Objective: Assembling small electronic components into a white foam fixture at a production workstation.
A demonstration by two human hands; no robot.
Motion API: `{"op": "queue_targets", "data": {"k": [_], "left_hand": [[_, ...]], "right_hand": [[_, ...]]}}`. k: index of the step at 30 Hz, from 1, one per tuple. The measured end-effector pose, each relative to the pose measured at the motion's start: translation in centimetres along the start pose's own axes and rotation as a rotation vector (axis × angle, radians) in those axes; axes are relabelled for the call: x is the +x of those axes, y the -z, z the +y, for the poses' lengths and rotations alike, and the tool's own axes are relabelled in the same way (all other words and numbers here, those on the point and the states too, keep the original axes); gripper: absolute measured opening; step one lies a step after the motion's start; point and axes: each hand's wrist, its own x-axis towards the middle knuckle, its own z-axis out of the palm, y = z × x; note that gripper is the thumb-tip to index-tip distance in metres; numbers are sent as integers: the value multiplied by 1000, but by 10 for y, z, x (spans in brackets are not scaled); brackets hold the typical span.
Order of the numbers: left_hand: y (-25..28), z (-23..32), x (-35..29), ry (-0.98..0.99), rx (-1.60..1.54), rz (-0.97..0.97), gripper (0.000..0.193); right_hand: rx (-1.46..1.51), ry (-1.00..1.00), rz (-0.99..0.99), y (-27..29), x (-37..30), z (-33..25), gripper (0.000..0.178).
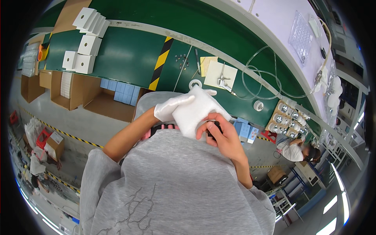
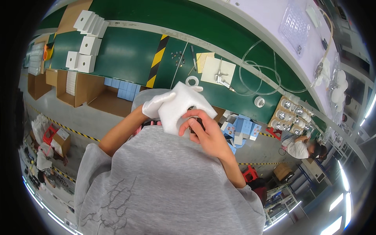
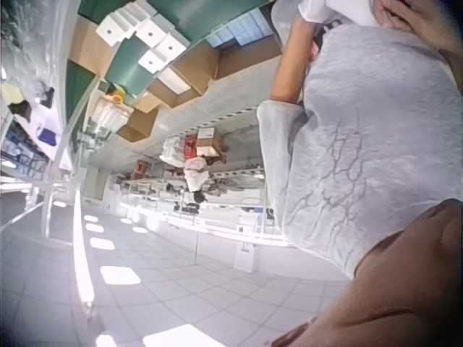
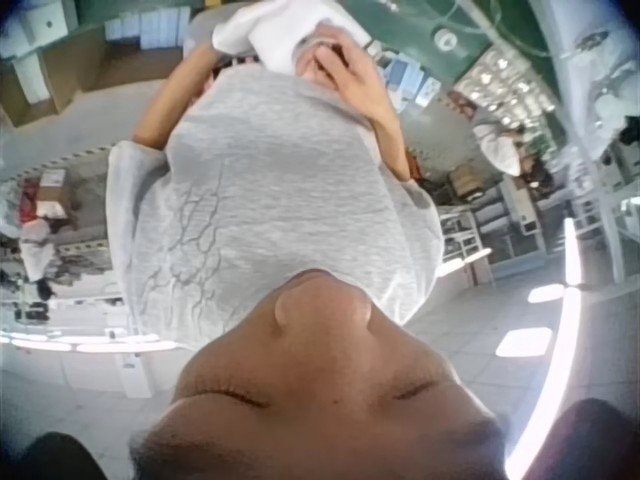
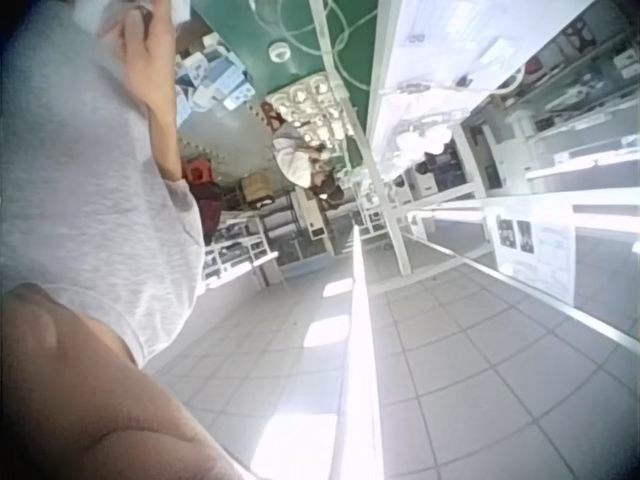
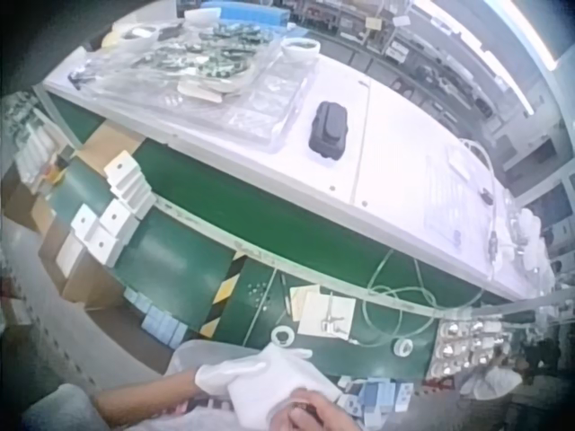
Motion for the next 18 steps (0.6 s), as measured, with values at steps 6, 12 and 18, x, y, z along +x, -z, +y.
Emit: {"op": "queue_targets", "data": {"k": [6,12,18], "left_hand": [[14,-8,-2,31,-53,1,75],[0,1,0,0,-69,-29,74],[-3,4,0,28,-42,6,78]], "right_hand": [[-55,-79,12,0,2,0,22],[39,-12,47,-1,1,2,22],[33,-22,66,-1,3,4,26]]}}
